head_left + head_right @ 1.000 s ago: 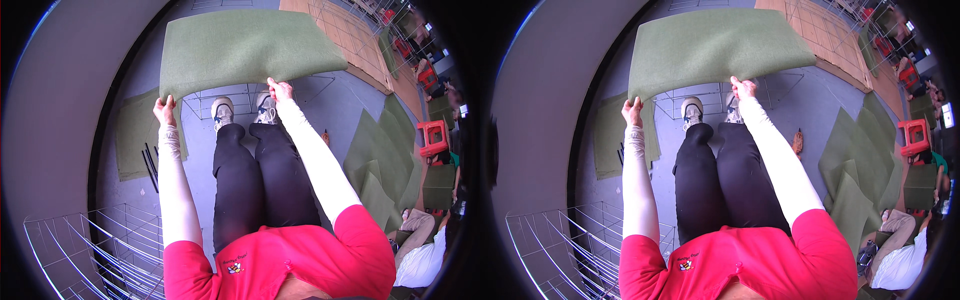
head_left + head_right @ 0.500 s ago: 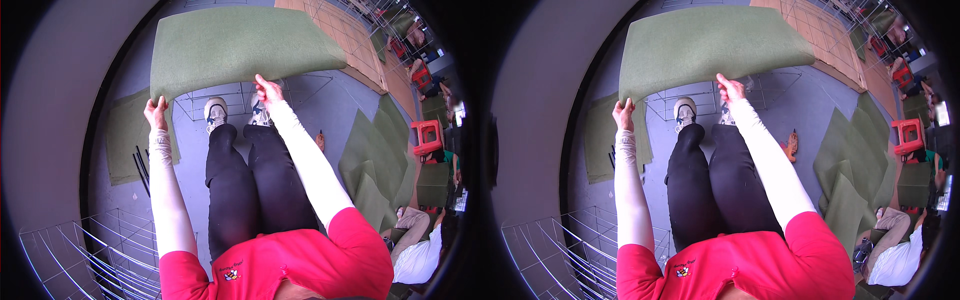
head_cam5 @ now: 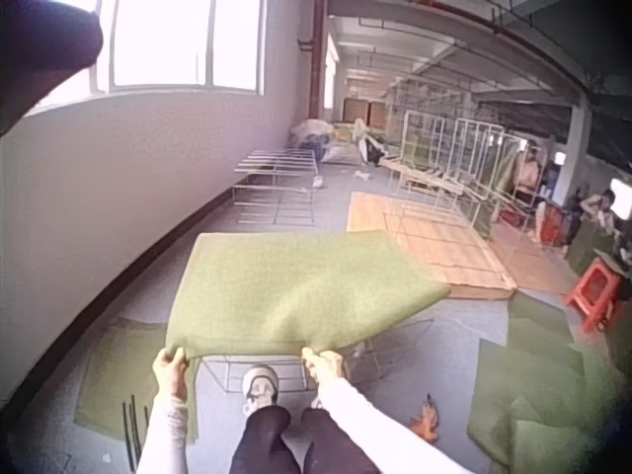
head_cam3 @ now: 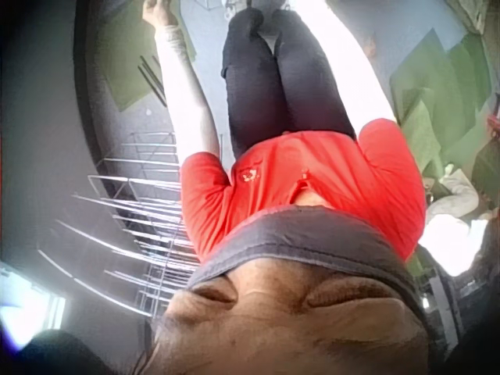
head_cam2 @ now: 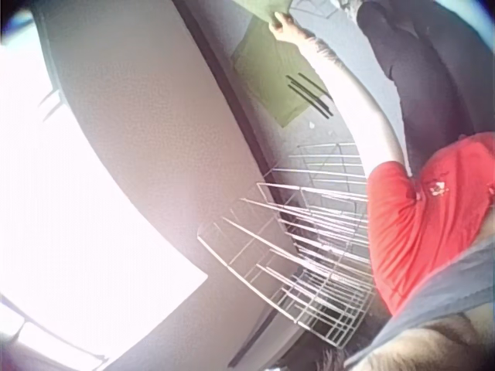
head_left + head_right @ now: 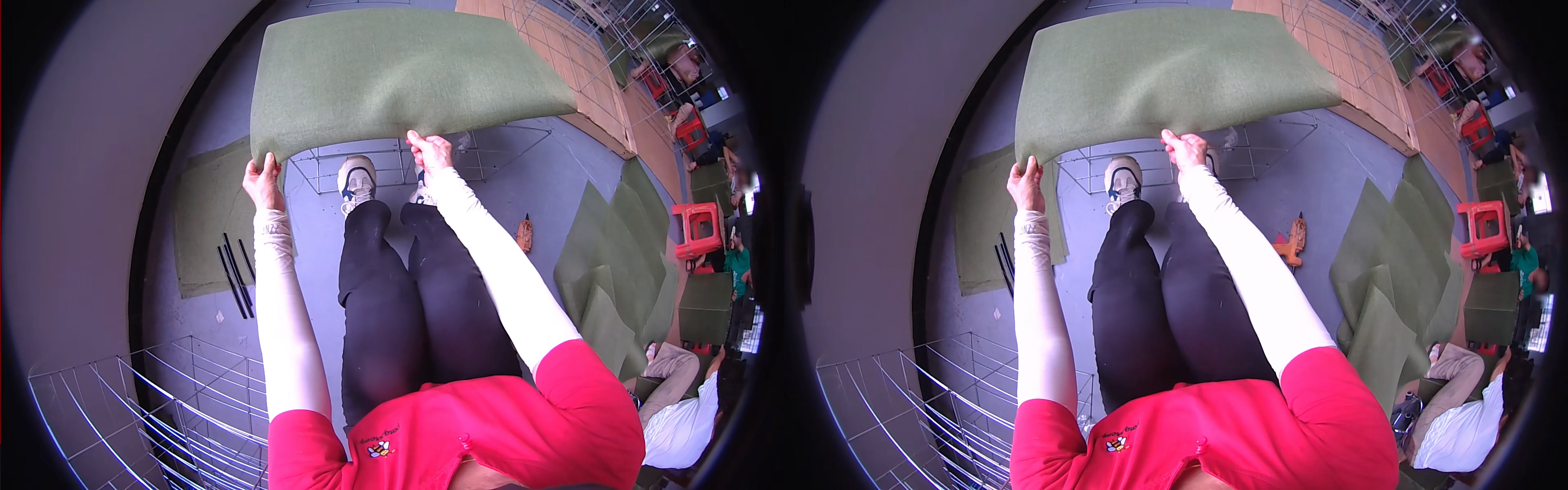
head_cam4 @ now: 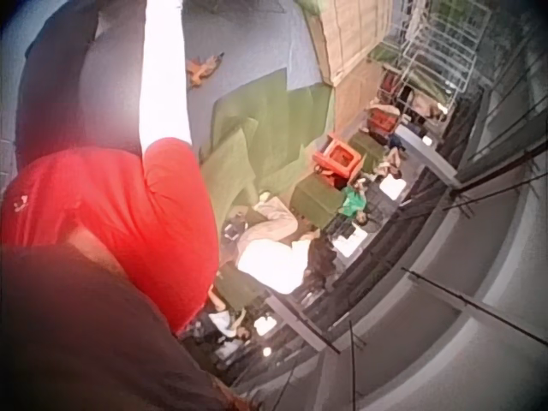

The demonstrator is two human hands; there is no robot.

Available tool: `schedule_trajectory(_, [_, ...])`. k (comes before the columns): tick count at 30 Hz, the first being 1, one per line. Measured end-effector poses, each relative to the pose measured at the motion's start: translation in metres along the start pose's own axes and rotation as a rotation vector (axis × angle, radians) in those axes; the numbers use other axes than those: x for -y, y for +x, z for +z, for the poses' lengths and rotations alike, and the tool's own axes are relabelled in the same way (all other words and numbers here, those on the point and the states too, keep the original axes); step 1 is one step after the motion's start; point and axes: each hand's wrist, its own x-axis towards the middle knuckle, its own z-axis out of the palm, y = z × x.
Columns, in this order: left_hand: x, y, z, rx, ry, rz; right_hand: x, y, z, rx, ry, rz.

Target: Using a hot glue gun to attach green fabric to a wire mesh frame.

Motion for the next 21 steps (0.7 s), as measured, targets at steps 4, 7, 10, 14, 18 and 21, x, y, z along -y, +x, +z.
schedule_trajectory(4, [0.000, -0.004, 0.007, -0.058, -0.109, -0.022, 0.001, 0.005, 0.005, -0.035, -0.019, -0.024])
schedule_trajectory(7, [0.002, -0.013, 0.019, -0.153, -0.168, -0.146, 0.003, 0.011, 0.007, -0.049, -0.026, -0.037])
schedule_trajectory(10, [0.017, -0.040, 0.057, 0.094, -0.081, -0.393, 0.005, 0.018, 0.007, -0.045, -0.038, -0.038])
schedule_trajectory(14, [0.028, -0.035, 0.133, 0.381, -0.036, -0.493, 0.007, 0.029, 0.012, -0.039, -0.024, -0.031])
schedule_trajectory(18, [0.042, -0.039, 0.158, 0.350, -0.035, -0.416, 0.004, 0.036, -0.002, -0.038, -0.066, -0.043])
schedule_trajectory(21, [0.054, -0.031, 0.159, 0.324, 0.020, -0.327, 0.010, 0.042, 0.000, -0.020, -0.040, -0.051])
